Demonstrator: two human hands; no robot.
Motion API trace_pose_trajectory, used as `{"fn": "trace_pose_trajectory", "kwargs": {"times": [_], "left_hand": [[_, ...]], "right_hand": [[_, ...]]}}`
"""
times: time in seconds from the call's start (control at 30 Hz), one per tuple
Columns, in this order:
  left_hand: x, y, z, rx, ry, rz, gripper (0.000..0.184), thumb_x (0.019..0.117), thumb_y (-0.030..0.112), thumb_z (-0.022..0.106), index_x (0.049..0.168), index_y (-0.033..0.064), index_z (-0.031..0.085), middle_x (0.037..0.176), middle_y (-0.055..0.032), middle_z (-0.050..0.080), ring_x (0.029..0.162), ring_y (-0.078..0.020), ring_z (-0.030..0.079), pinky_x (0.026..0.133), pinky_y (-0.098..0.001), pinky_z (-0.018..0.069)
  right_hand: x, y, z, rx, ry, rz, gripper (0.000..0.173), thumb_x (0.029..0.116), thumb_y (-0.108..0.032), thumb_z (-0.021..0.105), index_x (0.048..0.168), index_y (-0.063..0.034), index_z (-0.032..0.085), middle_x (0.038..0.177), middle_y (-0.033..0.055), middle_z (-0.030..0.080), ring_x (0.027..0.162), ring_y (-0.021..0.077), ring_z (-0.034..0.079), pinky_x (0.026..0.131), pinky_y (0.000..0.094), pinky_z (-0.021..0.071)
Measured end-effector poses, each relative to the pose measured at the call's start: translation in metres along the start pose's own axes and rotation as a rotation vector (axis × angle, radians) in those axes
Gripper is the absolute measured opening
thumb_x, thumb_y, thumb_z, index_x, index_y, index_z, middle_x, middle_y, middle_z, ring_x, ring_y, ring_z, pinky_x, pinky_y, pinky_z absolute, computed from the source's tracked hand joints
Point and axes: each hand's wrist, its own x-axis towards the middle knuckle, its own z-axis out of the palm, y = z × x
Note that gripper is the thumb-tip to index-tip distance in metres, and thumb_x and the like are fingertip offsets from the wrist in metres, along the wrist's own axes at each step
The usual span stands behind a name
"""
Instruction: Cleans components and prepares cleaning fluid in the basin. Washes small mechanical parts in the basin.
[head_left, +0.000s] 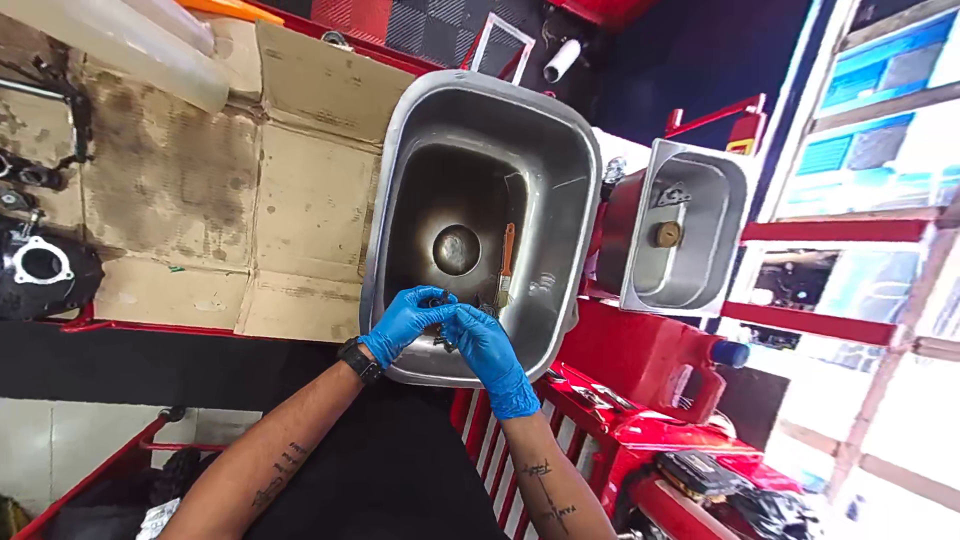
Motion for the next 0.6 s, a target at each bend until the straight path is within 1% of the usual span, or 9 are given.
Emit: {"fn": "trace_pose_trajectory", "kwargs": {"times": [0.03,0.1,0.13,0.17,0.23,0.33,0.4,0.5,0.6], "left_hand": [[0.002,0.0,0.003,-0.011,0.012,-0.022,0.014,0.0936,0.006,0.071,0.106,-0.0007,0.07,0.096,-0.0038,0.071,0.088,-0.0082,0.068,0.084,-0.0258,0.0576],[0.008,0.001,0.004,-0.029,0.018,-0.111,0.014,0.0962,0.007,0.068,0.108,-0.0014,0.069,0.094,-0.0037,0.071,0.084,-0.0086,0.068,0.08,-0.0253,0.0579],[0.011,0.002,0.003,-0.048,0.024,-0.17,0.015,0.0979,0.008,0.067,0.11,-0.0016,0.068,0.095,-0.0045,0.071,0.082,-0.0096,0.069,0.077,-0.0253,0.0585],[0.014,0.001,0.002,-0.068,0.029,-0.223,0.016,0.0993,0.008,0.065,0.112,-0.0018,0.066,0.096,-0.0057,0.071,0.082,-0.0107,0.07,0.076,-0.0259,0.0591],[0.019,0.0,0.002,-0.096,0.041,-0.297,0.017,0.1007,0.007,0.063,0.116,-0.0014,0.065,0.099,-0.0072,0.072,0.082,-0.0127,0.071,0.075,-0.0269,0.0598],[0.022,-0.002,0.001,-0.08,0.054,-0.328,0.02,0.101,0.007,0.062,0.119,-0.0014,0.065,0.101,-0.0078,0.073,0.083,-0.0136,0.072,0.075,-0.0275,0.06],[0.02,-0.001,-0.001,-0.039,0.053,-0.334,0.021,0.1017,0.008,0.062,0.12,-0.0013,0.064,0.098,-0.0075,0.074,0.082,-0.0134,0.072,0.073,-0.0273,0.06],[0.02,-0.001,-0.006,0.034,0.049,-0.343,0.022,0.1018,0.01,0.062,0.12,-0.0013,0.064,0.093,-0.0061,0.073,0.077,-0.0124,0.072,0.07,-0.0271,0.0603],[0.022,-0.006,-0.013,0.089,0.053,-0.334,0.02,0.0992,0.009,0.066,0.116,-0.0026,0.066,0.09,-0.0057,0.073,0.074,-0.0109,0.071,0.069,-0.0262,0.0598]], "right_hand": [[0.001,-0.006,-0.004,-0.137,0.056,-0.014,0.022,0.1066,-0.009,0.049,0.107,0.0003,0.069,0.087,0.0057,0.074,0.074,0.0121,0.071,0.07,0.0278,0.0611],[0.011,-0.027,-0.029,-0.67,0.25,-0.133,0.022,0.1032,-0.017,0.059,0.109,-0.0005,0.073,0.091,0.0057,0.075,0.079,0.0139,0.072,0.074,0.0321,0.0614],[0.024,-0.04,-0.045,-0.971,0.382,-0.165,0.026,0.1015,-0.023,0.061,0.111,-0.0029,0.074,0.097,0.009,0.076,0.087,0.0192,0.073,0.081,0.0402,0.0605],[0.039,-0.051,-0.06,-1.2,0.483,-0.149,0.03,0.1011,-0.025,0.059,0.115,-0.0025,0.073,0.104,0.0157,0.075,0.097,0.0289,0.072,0.088,0.0512,0.0564],[0.076,-0.063,-0.079,-1.471,0.56,0.028,0.035,0.0998,-0.024,0.059,0.125,-0.0006,0.068,0.117,0.025,0.07,0.112,0.042,0.067,0.097,0.0633,0.0491],[0.117,-0.056,-0.091,-1.592,0.549,0.234,0.037,0.0934,-0.022,0.067,0.122,0.0015,0.067,0.12,0.0279,0.068,0.116,0.0458,0.064,0.095,0.0659,0.049],[0.126,-0.052,-0.098,-1.575,0.543,0.272,0.037,0.0898,-0.024,0.071,0.119,-0.0007,0.069,0.119,0.0263,0.068,0.115,0.0444,0.065,0.093,0.0657,0.0495],[0.116,-0.064,-0.102,-1.48,0.523,0.162,0.029,0.09,-0.023,0.068,0.111,-0.0028,0.071,0.111,0.0237,0.071,0.108,0.0431,0.066,0.088,0.066,0.0495],[0.107,-0.074,-0.104,-1.391,0.496,0.034,0.04,0.0931,-0.026,0.069,0.125,-0.0027,0.066,0.111,0.0227,0.071,0.107,0.0435,0.067,0.091,0.0668,0.0492]]}}
